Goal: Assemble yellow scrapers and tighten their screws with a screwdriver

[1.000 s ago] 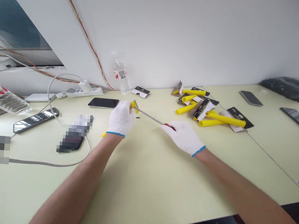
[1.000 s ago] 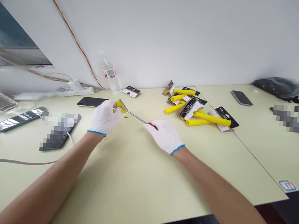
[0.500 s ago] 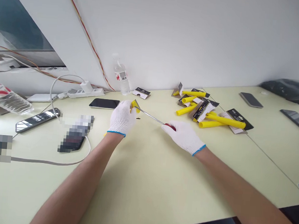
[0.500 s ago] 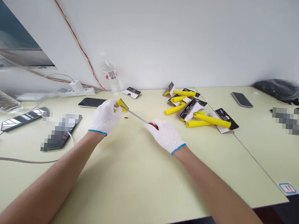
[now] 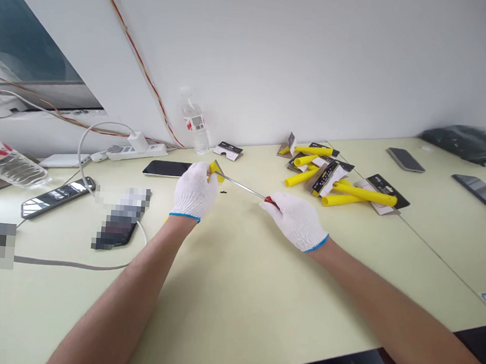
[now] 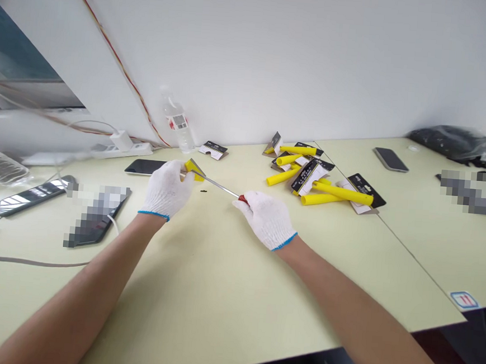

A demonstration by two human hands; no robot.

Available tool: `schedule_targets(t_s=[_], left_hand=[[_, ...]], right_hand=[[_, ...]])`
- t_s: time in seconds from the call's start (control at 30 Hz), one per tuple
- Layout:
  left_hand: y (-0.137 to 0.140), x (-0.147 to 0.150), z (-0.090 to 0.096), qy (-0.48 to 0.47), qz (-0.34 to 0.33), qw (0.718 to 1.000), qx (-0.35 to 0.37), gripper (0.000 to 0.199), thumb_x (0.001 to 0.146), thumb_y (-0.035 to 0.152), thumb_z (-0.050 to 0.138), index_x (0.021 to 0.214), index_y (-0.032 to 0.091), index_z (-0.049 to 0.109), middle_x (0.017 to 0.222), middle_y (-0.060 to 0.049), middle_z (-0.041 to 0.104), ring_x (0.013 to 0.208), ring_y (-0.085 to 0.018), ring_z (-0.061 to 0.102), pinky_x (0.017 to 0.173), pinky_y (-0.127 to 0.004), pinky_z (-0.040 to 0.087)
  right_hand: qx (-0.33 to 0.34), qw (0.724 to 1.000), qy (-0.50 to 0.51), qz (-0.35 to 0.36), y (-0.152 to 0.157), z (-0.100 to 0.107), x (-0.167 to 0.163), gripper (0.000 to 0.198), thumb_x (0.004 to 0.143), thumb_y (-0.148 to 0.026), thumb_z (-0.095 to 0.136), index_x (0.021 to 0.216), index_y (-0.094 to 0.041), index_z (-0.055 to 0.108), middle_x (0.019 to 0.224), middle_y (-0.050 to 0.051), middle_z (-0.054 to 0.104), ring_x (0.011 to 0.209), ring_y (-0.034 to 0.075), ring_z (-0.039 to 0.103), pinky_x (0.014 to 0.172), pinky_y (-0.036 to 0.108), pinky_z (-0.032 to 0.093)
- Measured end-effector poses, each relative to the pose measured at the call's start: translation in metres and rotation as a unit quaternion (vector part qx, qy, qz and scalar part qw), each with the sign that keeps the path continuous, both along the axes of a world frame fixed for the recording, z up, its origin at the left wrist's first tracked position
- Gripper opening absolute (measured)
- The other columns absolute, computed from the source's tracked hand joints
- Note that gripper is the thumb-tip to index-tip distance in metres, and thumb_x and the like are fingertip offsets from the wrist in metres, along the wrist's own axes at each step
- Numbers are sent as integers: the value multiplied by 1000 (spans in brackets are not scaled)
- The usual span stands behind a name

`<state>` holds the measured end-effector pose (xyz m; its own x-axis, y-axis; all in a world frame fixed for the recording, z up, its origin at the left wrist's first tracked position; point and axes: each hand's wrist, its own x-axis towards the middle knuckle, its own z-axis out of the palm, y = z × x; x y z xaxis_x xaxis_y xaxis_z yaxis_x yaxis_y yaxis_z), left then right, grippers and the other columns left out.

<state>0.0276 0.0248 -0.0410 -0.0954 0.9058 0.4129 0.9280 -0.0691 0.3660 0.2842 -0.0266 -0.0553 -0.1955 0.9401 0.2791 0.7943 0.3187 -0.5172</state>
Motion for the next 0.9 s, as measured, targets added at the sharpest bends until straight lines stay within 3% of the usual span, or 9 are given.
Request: schedule_targets(t_s=[0.17,0.33,0.53,0.67,0.9], left_hand=[[1,2,-5,10,-8,1000,-16,18,97,26,49,98,18,65,103,-14,72,91,-27,67,79,-38,49],[-1,5,-1,18,-3,1000,2,21,94,22,50,106,19,68,105,-15,71,102,-28,68,83,-36,49],[-6,7,2,24,-4,1000,-15,19,91,23,54,103,19,68,104,-15,71,102,-29,68,82,-36,48],[-7,7,2,32,10,999,-12,19,92,24,54,105,19,68,106,-15,70,99,-29,67,80,-37,46],[-5,3,-4,54,-1,998,-23,18,99,25,49,103,19,66,107,-13,71,96,-28,68,77,-37,46]], right_hand=[[-46,999,3,13,5,5,7,51,105,-53,41,80,-22,73,79,9,74,84,21,70,66,30,42],[-78,997,22,12,6,5,4,54,105,-56,42,70,-20,64,69,7,68,76,20,68,58,29,40],[-137,986,87,40,5,8,5,63,105,-60,35,56,-23,53,51,4,56,57,11,62,47,27,28],[-231,960,156,20,4,6,5,64,105,-63,32,60,-23,55,51,3,56,50,9,56,44,26,24],[-378,898,225,-17,10,-2,4,53,100,-68,52,80,-19,60,62,-1,48,44,7,30,40,23,17]])
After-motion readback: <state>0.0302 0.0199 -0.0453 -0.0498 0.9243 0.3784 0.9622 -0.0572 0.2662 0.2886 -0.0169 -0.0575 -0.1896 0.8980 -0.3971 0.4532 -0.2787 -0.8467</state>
